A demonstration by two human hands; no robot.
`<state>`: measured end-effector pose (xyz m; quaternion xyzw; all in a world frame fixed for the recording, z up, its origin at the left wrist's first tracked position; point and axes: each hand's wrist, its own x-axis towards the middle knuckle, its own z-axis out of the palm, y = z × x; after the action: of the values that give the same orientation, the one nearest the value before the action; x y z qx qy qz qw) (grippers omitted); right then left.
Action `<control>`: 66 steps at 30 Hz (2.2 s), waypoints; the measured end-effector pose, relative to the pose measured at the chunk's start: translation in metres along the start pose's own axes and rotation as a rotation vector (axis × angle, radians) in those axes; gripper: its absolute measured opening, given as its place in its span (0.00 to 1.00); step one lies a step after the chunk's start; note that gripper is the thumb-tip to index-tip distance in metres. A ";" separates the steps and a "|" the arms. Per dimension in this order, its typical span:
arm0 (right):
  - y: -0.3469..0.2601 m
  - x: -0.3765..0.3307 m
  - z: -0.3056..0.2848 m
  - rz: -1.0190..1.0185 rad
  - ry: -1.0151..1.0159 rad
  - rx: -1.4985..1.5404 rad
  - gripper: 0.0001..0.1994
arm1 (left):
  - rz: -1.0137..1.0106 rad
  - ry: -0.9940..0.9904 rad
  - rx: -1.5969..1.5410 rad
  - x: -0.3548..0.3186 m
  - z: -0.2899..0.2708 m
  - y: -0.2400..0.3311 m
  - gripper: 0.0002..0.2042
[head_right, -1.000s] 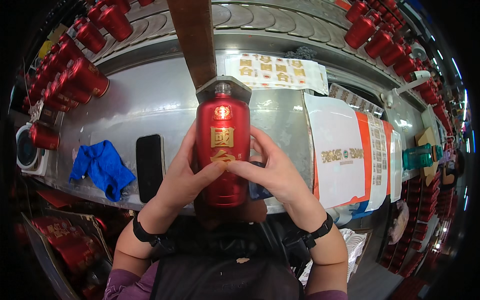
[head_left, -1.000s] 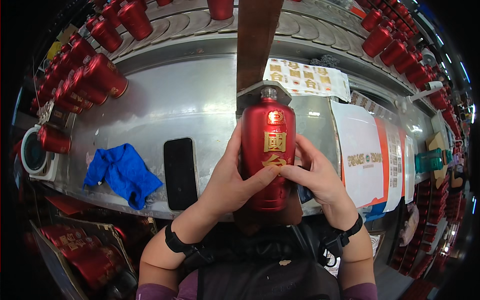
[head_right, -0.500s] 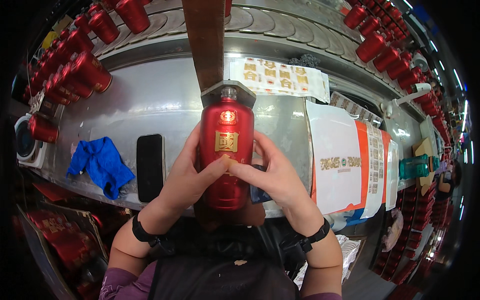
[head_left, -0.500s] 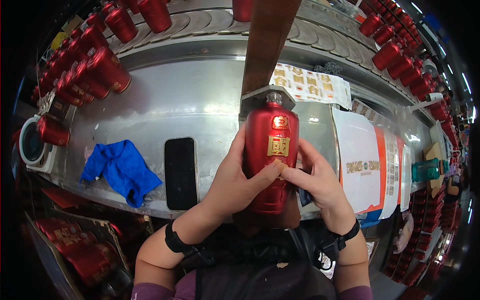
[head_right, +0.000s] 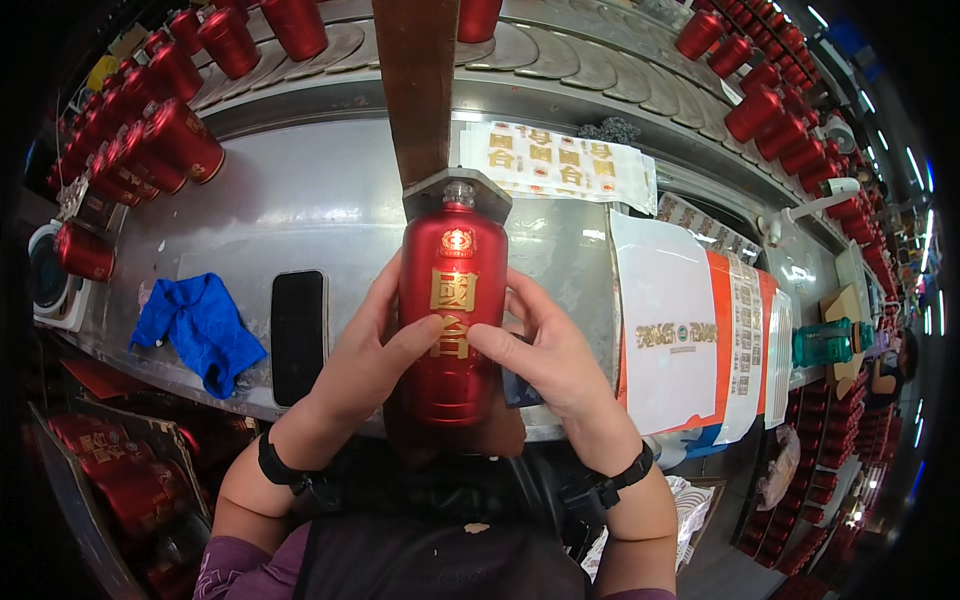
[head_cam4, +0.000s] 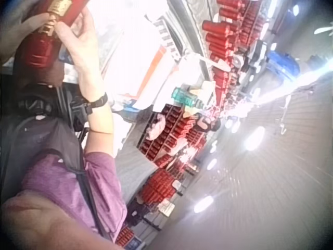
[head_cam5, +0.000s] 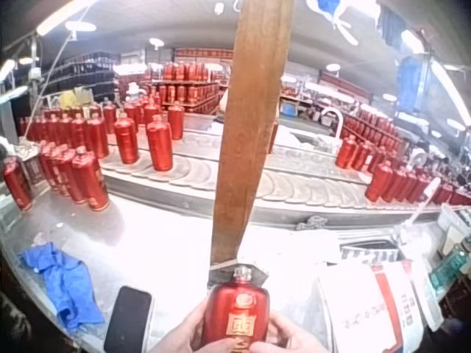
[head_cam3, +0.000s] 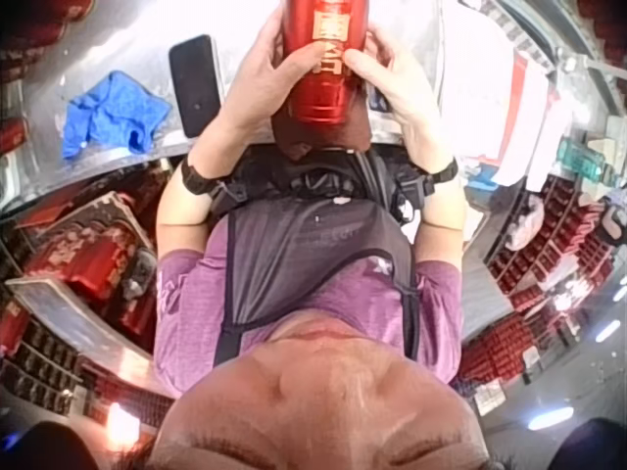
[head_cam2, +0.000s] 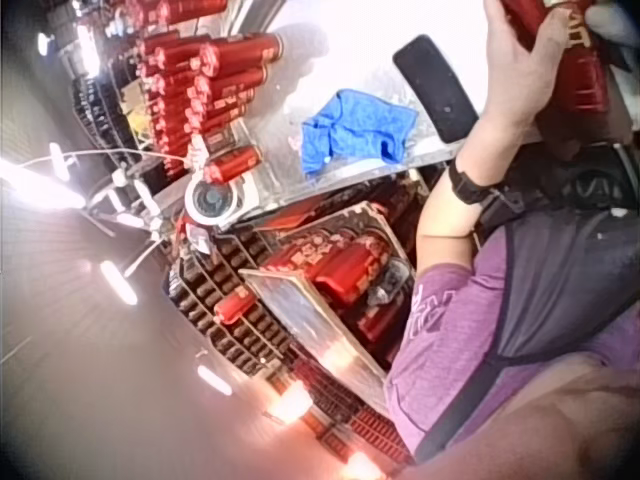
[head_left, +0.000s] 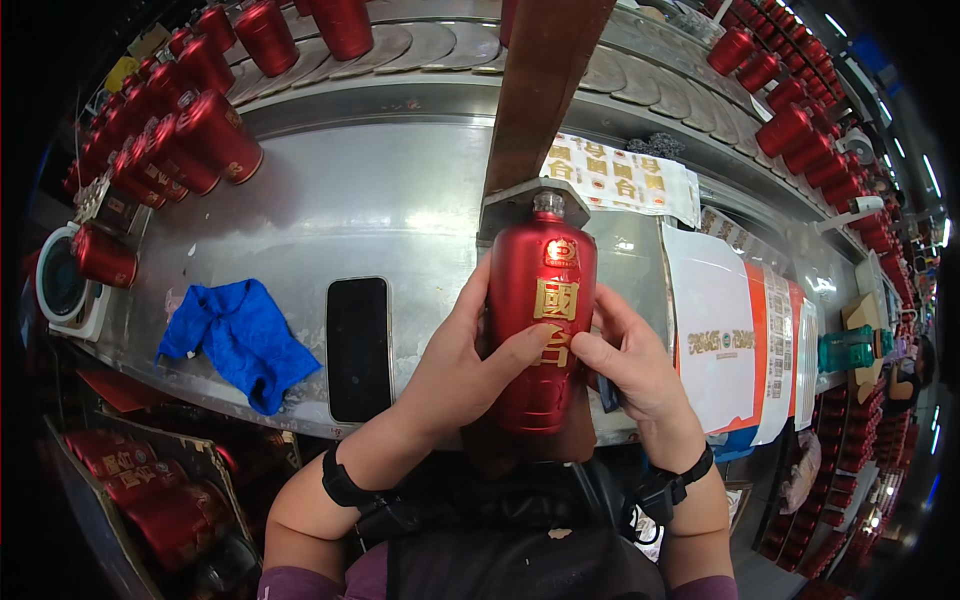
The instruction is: Applying decorative labels and smoothing them onto red metal bottles on a production line.
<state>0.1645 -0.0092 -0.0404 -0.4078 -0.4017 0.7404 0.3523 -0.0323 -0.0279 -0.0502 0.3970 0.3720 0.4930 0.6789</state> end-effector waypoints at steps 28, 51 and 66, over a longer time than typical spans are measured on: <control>0.006 0.004 0.003 -0.011 -0.021 -0.041 0.38 | 0.059 -0.078 -0.027 -0.003 -0.018 -0.009 0.43; -0.084 0.027 0.057 -0.581 -0.225 -1.194 0.12 | 0.272 -0.033 0.434 -0.012 -0.044 -0.024 0.58; -0.038 -0.012 0.011 -0.292 0.216 -0.873 0.11 | 0.410 -0.154 0.884 -0.018 -0.030 -0.029 0.71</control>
<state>0.1670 -0.0065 0.0008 -0.5317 -0.6896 0.3984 0.2880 -0.0529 -0.0462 -0.0868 0.7475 0.4085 0.3806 0.3599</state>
